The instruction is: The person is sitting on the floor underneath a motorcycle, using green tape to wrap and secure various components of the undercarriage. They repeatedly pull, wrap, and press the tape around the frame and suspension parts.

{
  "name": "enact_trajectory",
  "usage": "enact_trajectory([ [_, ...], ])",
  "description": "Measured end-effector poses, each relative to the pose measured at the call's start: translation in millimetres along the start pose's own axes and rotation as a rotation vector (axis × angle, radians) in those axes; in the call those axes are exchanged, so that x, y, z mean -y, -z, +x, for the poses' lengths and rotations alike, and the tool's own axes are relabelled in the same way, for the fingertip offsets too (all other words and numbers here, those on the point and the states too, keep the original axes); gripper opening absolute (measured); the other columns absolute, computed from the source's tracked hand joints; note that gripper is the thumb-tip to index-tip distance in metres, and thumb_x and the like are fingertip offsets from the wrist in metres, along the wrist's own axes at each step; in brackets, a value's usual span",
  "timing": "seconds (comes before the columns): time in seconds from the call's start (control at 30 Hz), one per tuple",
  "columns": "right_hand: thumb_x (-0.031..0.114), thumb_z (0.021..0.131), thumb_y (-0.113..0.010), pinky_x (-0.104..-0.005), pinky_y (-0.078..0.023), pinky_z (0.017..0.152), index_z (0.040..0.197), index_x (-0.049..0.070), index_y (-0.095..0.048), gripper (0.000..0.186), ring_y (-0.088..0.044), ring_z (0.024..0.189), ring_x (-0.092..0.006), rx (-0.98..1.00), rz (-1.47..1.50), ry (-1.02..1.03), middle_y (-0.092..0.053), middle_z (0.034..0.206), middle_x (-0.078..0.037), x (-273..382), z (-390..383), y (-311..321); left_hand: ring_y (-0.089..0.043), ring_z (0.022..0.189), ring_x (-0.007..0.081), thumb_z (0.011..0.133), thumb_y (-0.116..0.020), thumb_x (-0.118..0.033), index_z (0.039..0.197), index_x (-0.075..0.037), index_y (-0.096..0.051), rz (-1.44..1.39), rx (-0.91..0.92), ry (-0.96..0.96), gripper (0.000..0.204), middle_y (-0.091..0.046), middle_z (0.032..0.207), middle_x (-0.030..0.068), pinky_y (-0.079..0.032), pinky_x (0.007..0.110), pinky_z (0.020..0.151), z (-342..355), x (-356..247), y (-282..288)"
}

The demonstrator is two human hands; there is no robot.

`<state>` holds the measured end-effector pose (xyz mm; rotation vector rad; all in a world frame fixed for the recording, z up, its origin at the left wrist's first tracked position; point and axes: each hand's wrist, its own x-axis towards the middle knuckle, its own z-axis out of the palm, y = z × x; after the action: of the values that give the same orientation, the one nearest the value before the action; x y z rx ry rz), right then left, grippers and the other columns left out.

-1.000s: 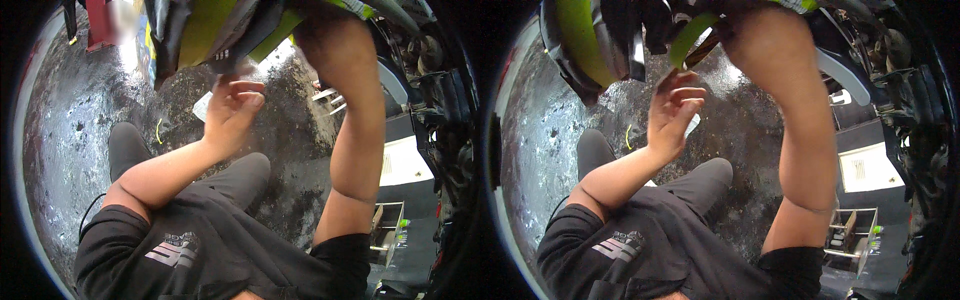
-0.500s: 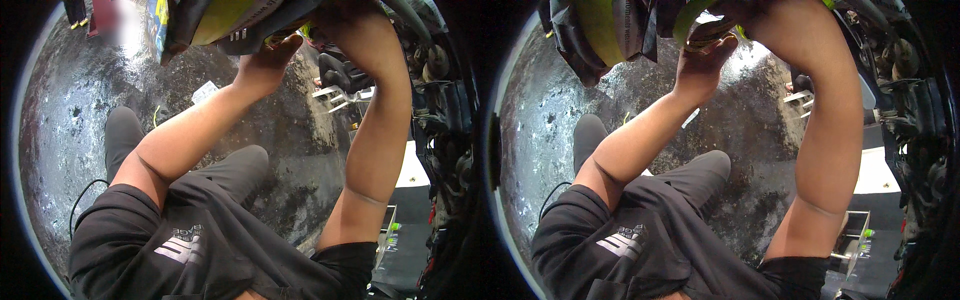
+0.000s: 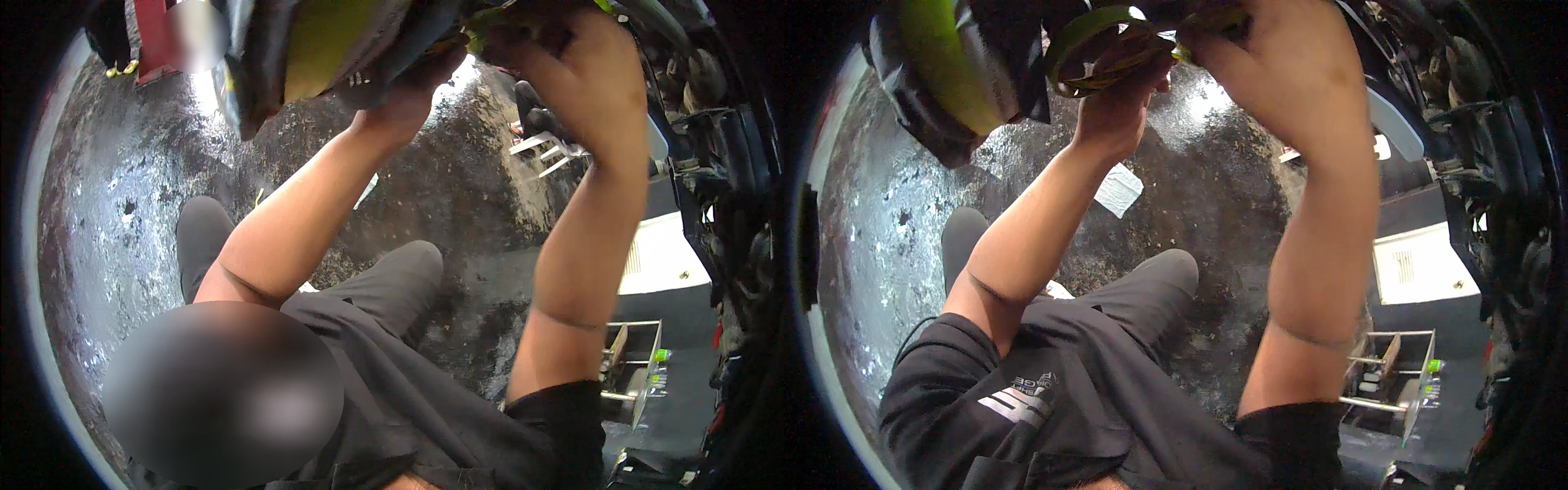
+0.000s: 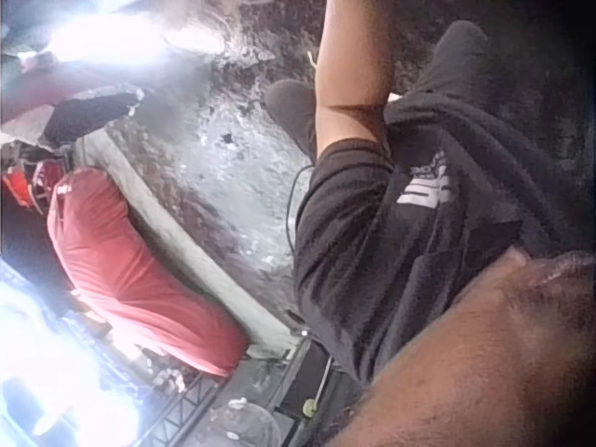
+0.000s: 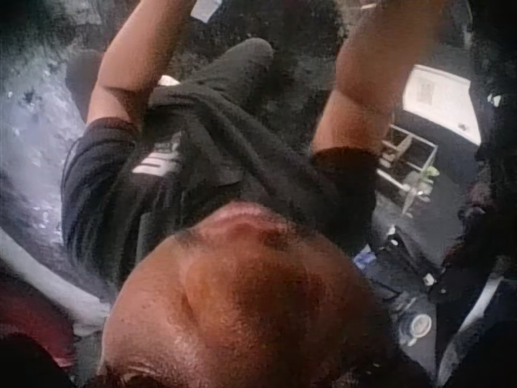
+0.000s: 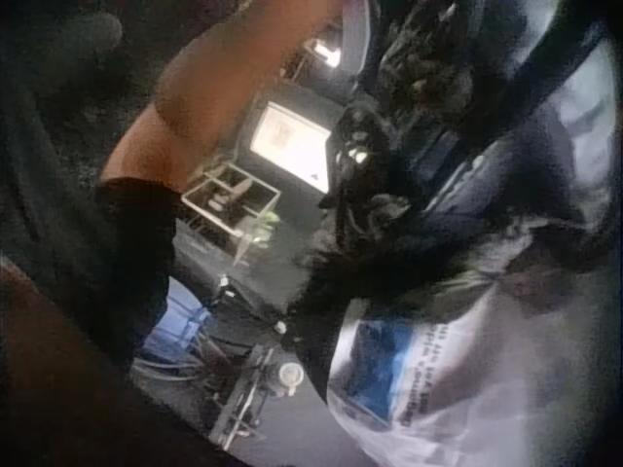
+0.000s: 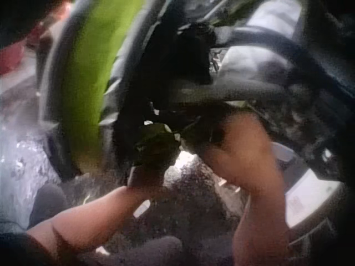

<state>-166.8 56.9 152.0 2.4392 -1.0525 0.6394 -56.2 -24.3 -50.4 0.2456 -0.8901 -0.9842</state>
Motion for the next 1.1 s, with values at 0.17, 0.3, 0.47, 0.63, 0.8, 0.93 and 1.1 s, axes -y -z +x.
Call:
enact_trajectory([
  [0.17,0.016,0.081,-0.081,-0.0354,-0.05,0.063,0.104,0.012,-0.074,0.024,-0.061,0.069,-0.0234,-0.531,0.161,-0.235,-0.066,0.086,-0.007,-8.1,-73.2,-72.3,-0.061,0.083,0.0156,0.096,-0.074,-0.013,0.111,-0.006,-0.066,0.09,0.009,0.026,0.018,-0.067,0.096,0.004,-0.049,0.032,0.078,-10.3,-13.3,-10.4],
  [0.3,0.013,0.083,-0.081,-0.0334,-0.052,0.067,0.12,0.015,-0.073,0.038,-0.061,0.077,-0.0214,-0.508,0.283,-0.362,-0.063,0.099,-0.008,8.4,-106.8,-138.4,-0.054,0.078,0.011,0.097,-0.072,-0.006,0.102,-0.007,-0.065,0.204,0.017,0.048,0.009,-0.064,0.089,0.0031,-0.044,0.029,0.071,-8.6,-15.6,-1.9],
  [0.47,0.013,0.086,-0.08,-0.03,-0.051,0.069,0.136,0.016,-0.069,0.051,-0.059,0.086,-0.0197,-0.646,0.3,-0.284,-0.063,0.108,-0.009,17.1,-104.2,-166.3,-0.05,0.075,0.01,0.097,-0.07,-0.004,0.097,-0.008,-0.061,0.314,-0.002,-0.093,0.01,-0.058,0.084,-0.0007,-0.041,0.029,0.068,-10.9,-17.3,-5.2],
  [0.63,0.012,0.085,-0.079,-0.0343,-0.052,0.071,0.137,0.018,-0.068,0.054,-0.06,0.089,-0.0221,-0.668,0.258,-0.256,-0.062,0.107,-0.008,16.2,-98.9,-172.7,-0.05,0.076,0.0097,0.097,-0.07,-0.002,0.107,-0.011,-0.059,0.351,0.01,-0.099,0.017,-0.059,0.088,-0.0009,-0.041,0.028,0.068,-10.1,-22.7,-4.0],
  [0.8,0.012,0.082,-0.078,-0.0362,-0.05,0.072,0.138,0.025,-0.068,0.059,-0.058,0.077,-0.0193,-0.683,0.232,-0.269,-0.06,0.107,-0.004,15.5,-93.1,-172.0,-0.053,0.08,0.01,0.097,-0.07,-0.002,0.116,-0.013,-0.058,0.07,-0.111,-0.017,0.025,-0.063,0.096,-0.0015,-0.045,0.028,0.071,-11.4,-34.3,-29.5],
  [0.93,0.013,0.081,-0.077,-0.0394,-0.05,0.077,0.139,0.025,-0.066,0.06,-0.059,0.08,-0.0205,-0.679,0.259,-0.284,-0.06,0.109,-0.004,14.9,-90.8,-174.3,-0.054,0.082,0.0094,0.097,-0.071,-0.004,0.117,-0.015,-0.06,0.227,-0.025,-0.079,0.025,-0.065,0.101,-0.0025,-0.045,0.028,0.072,-6.9,-31.0,-18.5],
  [1.1,0.011,0.082,-0.077,-0.0414,-0.051,0.079,0.139,0.022,-0.065,0.059,-0.061,0.087,-0.0241,-0.669,0.347,-0.32,-0.061,0.112,-0.007,20.0,-90.7,-173.8,-0.052,0.079,0.008,0.099,-0.071,-0.009,0.114,-0.014,-0.061,0.166,-0.046,-0.086,0.019,-0.062,0.097,-0.0034,-0.044,0.027,0.069,-7.6,-33.5,-26.1],
])
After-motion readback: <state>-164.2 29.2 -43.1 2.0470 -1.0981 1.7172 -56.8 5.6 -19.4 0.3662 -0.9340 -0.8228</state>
